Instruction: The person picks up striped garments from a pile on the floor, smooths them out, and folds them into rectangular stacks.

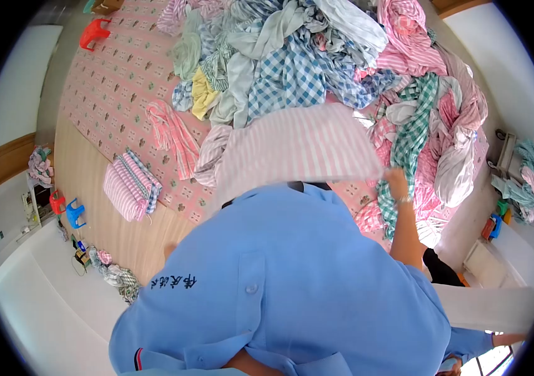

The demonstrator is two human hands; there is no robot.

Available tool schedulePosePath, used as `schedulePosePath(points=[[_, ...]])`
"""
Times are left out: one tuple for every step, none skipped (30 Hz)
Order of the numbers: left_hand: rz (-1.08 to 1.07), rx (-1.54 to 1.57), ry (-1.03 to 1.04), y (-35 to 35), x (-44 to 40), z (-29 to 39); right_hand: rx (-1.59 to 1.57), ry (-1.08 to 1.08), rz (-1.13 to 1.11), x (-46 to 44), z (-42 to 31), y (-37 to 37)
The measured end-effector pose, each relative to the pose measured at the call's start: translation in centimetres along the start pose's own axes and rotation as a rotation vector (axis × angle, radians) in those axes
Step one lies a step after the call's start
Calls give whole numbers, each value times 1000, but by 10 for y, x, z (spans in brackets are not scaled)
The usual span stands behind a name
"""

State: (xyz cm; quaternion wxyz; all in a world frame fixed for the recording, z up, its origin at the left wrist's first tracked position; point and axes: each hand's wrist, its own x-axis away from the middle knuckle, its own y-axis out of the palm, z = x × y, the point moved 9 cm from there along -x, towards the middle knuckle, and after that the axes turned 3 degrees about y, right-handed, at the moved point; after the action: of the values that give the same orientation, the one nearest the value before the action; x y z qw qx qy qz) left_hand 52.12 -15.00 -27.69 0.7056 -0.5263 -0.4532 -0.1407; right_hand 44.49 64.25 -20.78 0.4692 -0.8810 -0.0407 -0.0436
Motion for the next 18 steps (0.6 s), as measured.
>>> schedulePosePath(points=[[-61, 12, -39, 23, 16, -1, -82, 455, -212, 41, 87, 54], [-96, 28, -59, 37, 27, 5, -206, 669, -264, 69, 118, 78], [-111, 48, -57, 43, 36, 19, -333, 890, -324, 91, 129, 92], [-106, 71, -31, 47, 35, 36, -420, 832, -233, 78, 135, 92], [-86, 94, 14, 46, 27, 59, -359, 519, -104, 29, 103, 64], [-50, 117, 89, 36, 16, 97, -357, 350, -15, -20, 65, 38], [-8, 155, 197, 29, -1, 140, -262, 123, 25, -66, 20, 13], [25, 204, 310, 21, -13, 192, -160, -97, 87, -107, -26, -12], [50, 262, 440, 9, -19, 251, -436, 223, -169, -138, -46, -12], [71, 312, 599, -7, -19, 318, -460, 130, -194, -159, -84, -23], [93, 330, 775, -24, -9, 385, -481, 25, -214, -177, -115, -32], [102, 302, 945, -42, 13, 452, -474, 11, -215, -190, -136, -41], [135, 337, 1148, -59, 41, 502, -515, -112, -214, -197, -165, -52], [91, 326, 1233, -70, 63, 537, -556, -238, -216, -199, -190, -63], [42, 310, 1317, -77, 82, 558, -553, -251, -223, -200, -202, -69], [56, 316, 1313, -83, 91, 564, -538, -264, -225, -201, -213, -75], [-31, 337, 1289, -83, 95, 569, -521, -277, -223, -203, -221, -79], [-122, 357, 1264, -79, 97, 570, -512, -299, -215, -204, -228, -83]])
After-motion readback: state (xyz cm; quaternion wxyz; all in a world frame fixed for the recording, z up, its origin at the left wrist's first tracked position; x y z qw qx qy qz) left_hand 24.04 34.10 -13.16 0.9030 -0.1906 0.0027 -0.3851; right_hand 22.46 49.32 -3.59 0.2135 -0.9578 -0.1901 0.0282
